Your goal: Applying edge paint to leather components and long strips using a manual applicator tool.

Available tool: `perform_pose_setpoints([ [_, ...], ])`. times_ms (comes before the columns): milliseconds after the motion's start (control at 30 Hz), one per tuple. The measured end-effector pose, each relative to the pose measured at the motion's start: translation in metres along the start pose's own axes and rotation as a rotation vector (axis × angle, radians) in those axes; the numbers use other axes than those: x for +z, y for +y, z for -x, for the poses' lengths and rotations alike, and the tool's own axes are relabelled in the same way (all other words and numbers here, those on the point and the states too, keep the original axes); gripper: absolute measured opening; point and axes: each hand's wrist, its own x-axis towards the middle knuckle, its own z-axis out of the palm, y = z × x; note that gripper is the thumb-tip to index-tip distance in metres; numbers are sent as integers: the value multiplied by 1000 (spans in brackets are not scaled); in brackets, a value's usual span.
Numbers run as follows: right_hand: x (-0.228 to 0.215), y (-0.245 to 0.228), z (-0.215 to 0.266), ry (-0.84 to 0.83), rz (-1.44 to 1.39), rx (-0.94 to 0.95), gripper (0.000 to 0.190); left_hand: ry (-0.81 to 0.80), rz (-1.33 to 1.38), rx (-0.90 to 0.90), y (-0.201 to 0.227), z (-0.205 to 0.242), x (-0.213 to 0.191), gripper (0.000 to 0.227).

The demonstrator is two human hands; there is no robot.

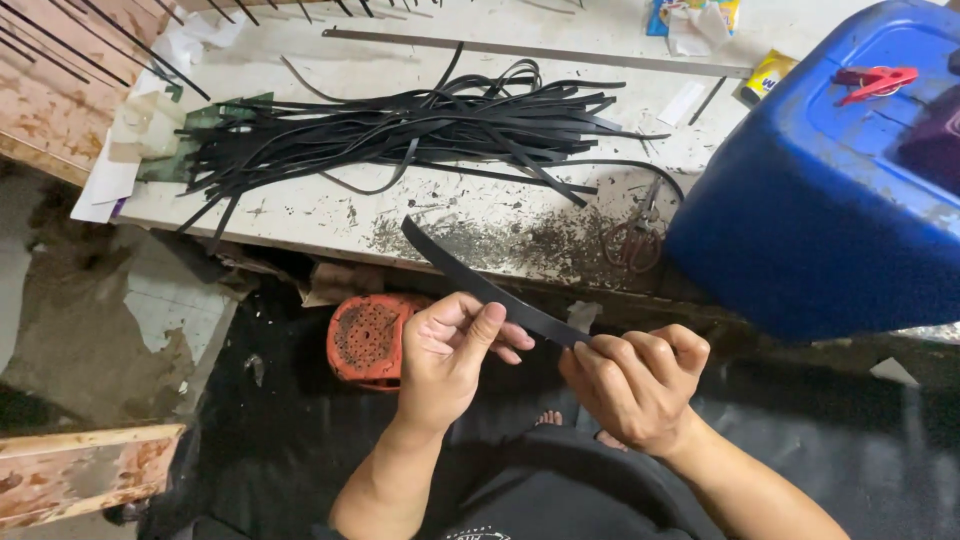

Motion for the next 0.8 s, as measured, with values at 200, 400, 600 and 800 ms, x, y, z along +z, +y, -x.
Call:
perform_pose_setpoints([
  [200, 5, -5, -12, 2, -3, -41, 17, -37, -141, -40, -8, 11, 7, 19],
  [400, -4, -12, -3, -113, -196, 87, 19, 13, -76, -29, -5, 13, 6, 19],
  [600, 12, -50, 71, -325, -1789, 1149, 60, 22, 16, -8, -2, 15, -1, 22],
  [800, 27, -72, 72, 156, -2269, 1494, 43, 11, 113, -24, -2, 22, -7, 21],
])
